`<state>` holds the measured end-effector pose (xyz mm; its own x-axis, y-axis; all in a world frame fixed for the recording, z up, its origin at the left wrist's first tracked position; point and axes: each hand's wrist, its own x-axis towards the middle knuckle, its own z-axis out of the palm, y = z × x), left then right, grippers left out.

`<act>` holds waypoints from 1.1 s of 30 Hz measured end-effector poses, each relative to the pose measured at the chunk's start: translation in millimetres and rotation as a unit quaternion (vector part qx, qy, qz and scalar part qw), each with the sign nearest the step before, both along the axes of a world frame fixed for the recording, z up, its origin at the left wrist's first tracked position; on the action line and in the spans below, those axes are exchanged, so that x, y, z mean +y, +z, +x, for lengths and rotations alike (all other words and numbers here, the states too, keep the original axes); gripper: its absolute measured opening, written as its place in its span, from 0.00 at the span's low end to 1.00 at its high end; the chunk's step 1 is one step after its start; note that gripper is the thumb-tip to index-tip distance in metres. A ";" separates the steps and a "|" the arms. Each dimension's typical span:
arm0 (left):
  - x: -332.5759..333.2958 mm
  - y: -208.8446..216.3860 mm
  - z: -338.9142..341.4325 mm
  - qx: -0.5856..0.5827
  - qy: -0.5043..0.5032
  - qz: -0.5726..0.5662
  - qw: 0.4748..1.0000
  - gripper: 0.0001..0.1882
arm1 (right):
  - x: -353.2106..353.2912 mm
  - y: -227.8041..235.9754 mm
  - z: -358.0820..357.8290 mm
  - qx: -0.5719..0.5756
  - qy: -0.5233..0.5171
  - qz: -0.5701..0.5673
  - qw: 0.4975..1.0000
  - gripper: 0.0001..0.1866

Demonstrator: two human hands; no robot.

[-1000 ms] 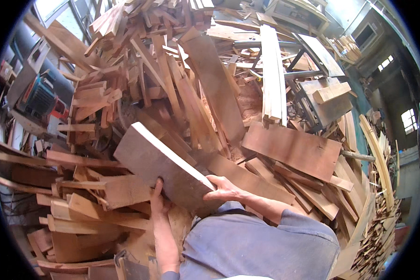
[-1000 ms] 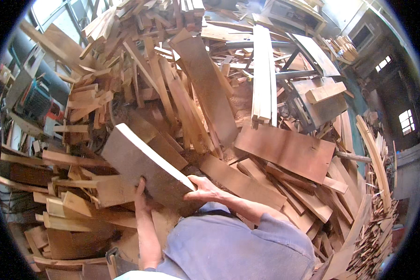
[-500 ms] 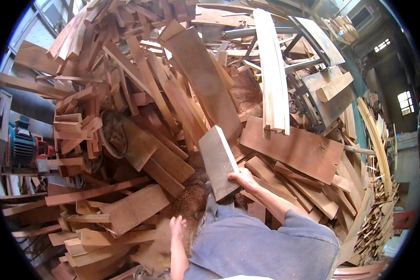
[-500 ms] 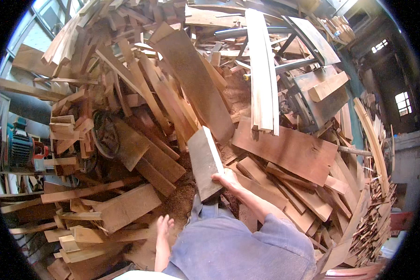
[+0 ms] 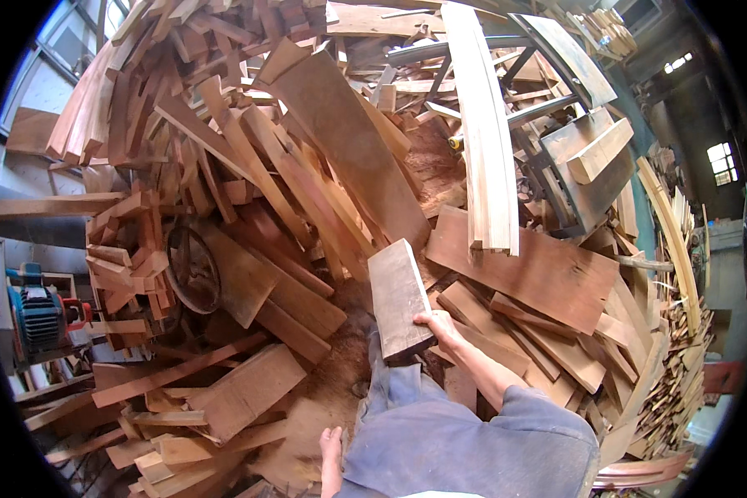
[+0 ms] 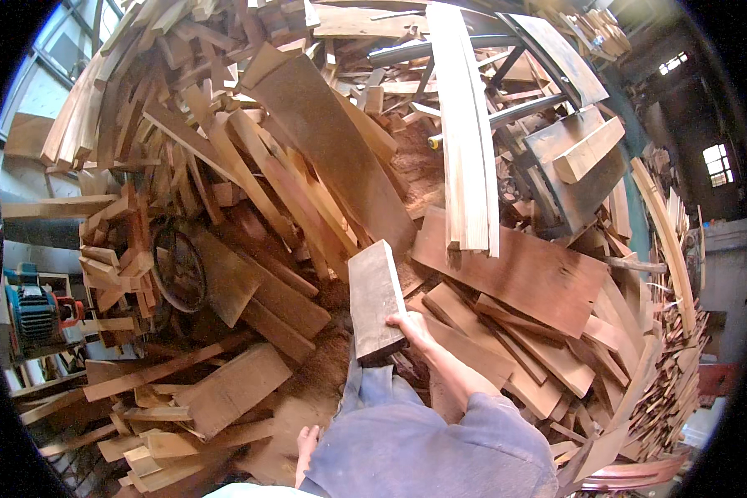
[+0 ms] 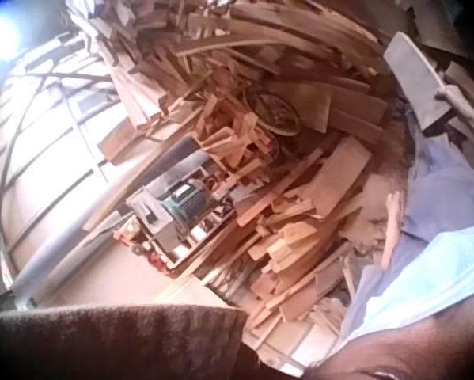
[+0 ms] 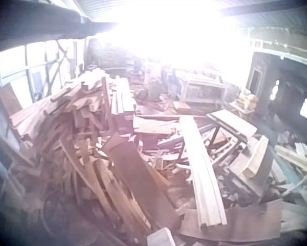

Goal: The person measures wooden pieces with a tape measure, planes a wooden block on a jointer machine, and measures the planed wood using the tape measure before placing it aside.

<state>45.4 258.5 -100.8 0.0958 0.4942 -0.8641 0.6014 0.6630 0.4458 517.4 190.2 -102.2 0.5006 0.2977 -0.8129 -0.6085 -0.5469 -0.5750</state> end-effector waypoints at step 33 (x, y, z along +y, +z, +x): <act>-46.2 18.2 11.0 -0.052 0.323 0.063 0.943 0.24 | -46.2 -197.8 -20.3 0.011 0.358 -0.209 0.910 0.12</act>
<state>56.4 212.4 -82.6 -0.1785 0.5761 -0.7976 0.0383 0.8141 0.5794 497.1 143.9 -300.0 0.2814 0.2032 -0.9378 -0.0191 -0.9759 -0.2172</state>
